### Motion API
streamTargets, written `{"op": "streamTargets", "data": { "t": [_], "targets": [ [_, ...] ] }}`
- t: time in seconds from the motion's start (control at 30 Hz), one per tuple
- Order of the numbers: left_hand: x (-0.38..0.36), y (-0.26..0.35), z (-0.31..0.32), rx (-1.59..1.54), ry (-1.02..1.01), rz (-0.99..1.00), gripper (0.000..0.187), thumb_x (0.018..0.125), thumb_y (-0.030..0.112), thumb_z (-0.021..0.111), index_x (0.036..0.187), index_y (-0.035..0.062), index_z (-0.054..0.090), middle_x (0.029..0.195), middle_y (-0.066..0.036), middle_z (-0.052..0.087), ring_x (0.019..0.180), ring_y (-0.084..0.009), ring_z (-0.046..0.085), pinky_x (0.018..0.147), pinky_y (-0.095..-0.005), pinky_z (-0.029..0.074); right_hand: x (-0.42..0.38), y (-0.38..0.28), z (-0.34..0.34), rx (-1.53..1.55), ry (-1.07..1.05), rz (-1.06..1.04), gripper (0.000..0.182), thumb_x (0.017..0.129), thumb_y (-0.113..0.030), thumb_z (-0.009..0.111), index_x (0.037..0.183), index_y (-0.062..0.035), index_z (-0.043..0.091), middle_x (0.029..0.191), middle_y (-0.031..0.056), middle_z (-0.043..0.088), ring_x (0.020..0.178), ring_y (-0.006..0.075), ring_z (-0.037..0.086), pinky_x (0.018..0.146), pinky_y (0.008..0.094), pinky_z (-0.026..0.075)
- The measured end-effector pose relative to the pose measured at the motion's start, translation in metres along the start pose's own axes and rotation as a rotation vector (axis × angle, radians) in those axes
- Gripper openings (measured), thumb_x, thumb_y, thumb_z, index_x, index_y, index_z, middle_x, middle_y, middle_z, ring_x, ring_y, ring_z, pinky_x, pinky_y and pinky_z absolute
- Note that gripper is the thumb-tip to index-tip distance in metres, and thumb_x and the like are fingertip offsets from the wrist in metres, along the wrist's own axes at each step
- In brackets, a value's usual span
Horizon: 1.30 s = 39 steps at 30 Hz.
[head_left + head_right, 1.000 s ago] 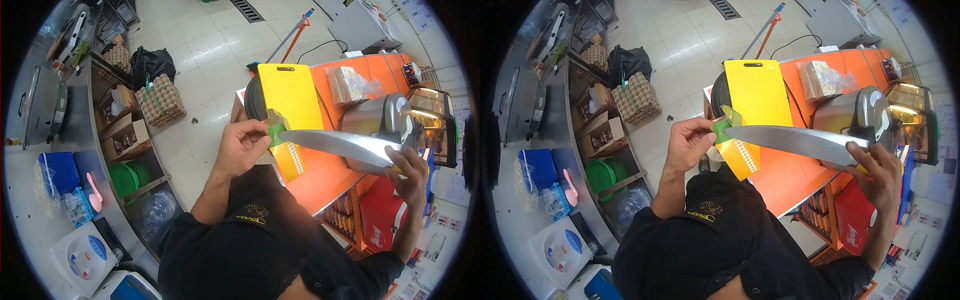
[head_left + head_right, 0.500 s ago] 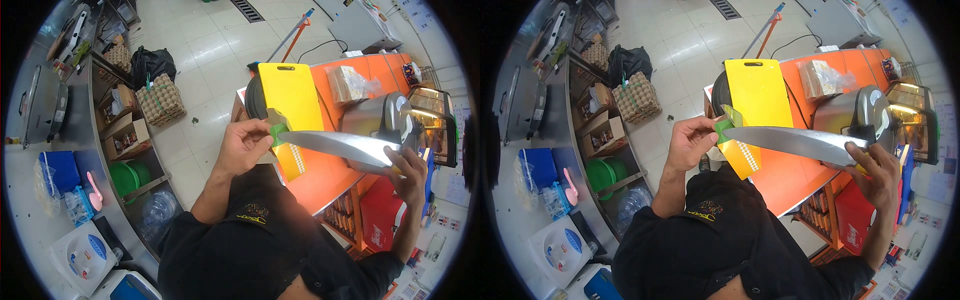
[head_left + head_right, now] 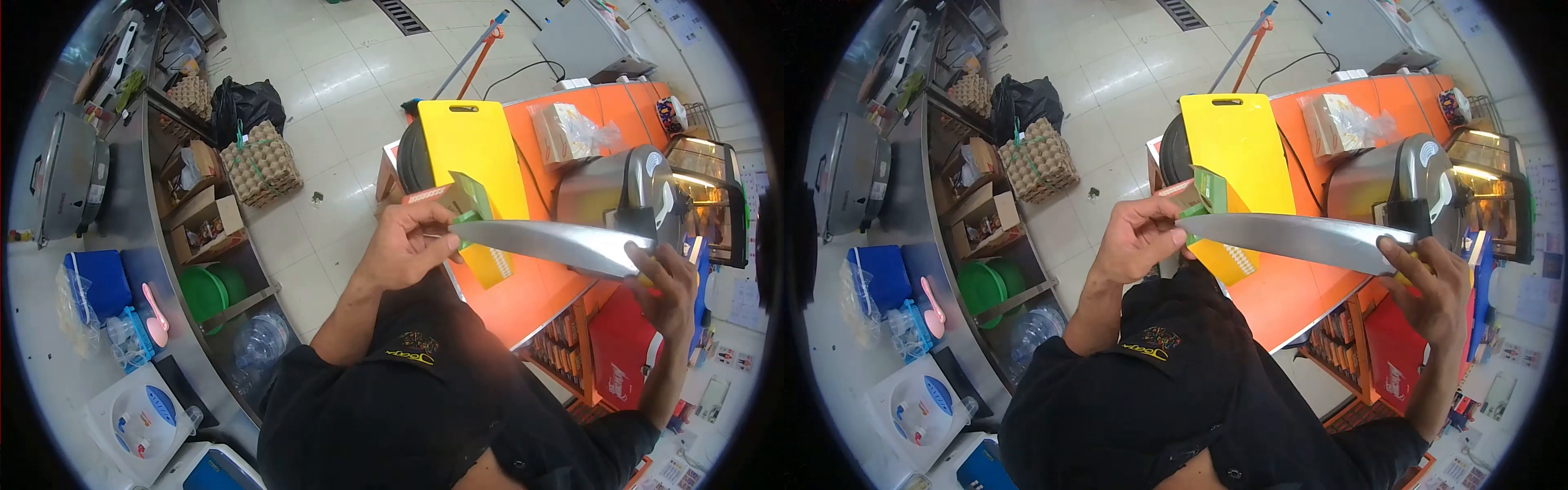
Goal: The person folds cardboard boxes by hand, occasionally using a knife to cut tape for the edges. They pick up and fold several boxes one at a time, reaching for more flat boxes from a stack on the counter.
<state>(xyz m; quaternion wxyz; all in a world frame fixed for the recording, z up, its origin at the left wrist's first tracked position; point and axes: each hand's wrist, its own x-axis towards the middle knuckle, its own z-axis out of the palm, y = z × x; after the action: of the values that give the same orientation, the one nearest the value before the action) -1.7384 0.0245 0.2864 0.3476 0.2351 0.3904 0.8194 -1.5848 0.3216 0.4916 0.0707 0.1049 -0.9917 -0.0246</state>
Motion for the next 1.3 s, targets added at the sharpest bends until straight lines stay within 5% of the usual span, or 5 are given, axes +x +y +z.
{"op": "streamTargets", "data": {
  "t": [0.23,0.53,0.7,1.3],
  "targets": [
    [0.006,-0.004,0.025,0.023,0.018,0.063,0.029,0.083,-0.005,0.066,0.111,-0.0063,0.056,0.106,-0.011,0.064,0.097,-0.0143,0.064,0.088,-0.0272,0.053,-0.006,-0.002,0.013,0.072,-0.062,0.073,0.056,0.062,-0.014,0.081,0.116,-0.0153,0.068,0.072,0.0069,0.047,0.057,0.0233,0.049,0.052,0.0364,0.039],
    [0.017,-0.008,0.016,0.192,0.220,-0.035,0.020,0.089,0.001,0.064,0.107,-0.0065,0.059,0.094,-0.012,0.069,0.085,-0.0106,0.066,0.075,-0.0224,0.054,-0.027,0.009,0.010,0.176,0.076,0.155,0.054,0.066,-0.011,0.079,0.119,-0.0143,0.067,0.074,0.0091,0.051,0.059,0.0241,0.051,0.052,0.0356,0.039],
    [0.021,-0.004,0.029,0.095,0.275,-0.020,0.017,0.091,0.002,0.061,0.105,-0.0074,0.060,0.094,-0.013,0.069,0.081,-0.0097,0.066,0.067,-0.0201,0.054,-0.036,-0.006,0.002,0.059,-0.019,0.217,0.056,0.066,-0.010,0.079,0.120,-0.0149,0.066,0.070,0.0078,0.046,0.058,0.0223,0.049,0.051,0.0349,0.038],
    [0.029,-0.013,0.051,0.188,0.382,0.152,0.017,0.091,-0.004,0.060,0.107,-0.0095,0.061,0.102,-0.016,0.068,0.092,-0.0133,0.066,0.080,-0.0217,0.053,-0.054,-0.024,0.004,-0.111,-0.002,0.252,0.068,0.057,-0.013,0.084,0.123,-0.0182,0.066,0.075,0.0047,0.045,0.061,0.0194,0.049,0.053,0.0341,0.041]
  ]
}}
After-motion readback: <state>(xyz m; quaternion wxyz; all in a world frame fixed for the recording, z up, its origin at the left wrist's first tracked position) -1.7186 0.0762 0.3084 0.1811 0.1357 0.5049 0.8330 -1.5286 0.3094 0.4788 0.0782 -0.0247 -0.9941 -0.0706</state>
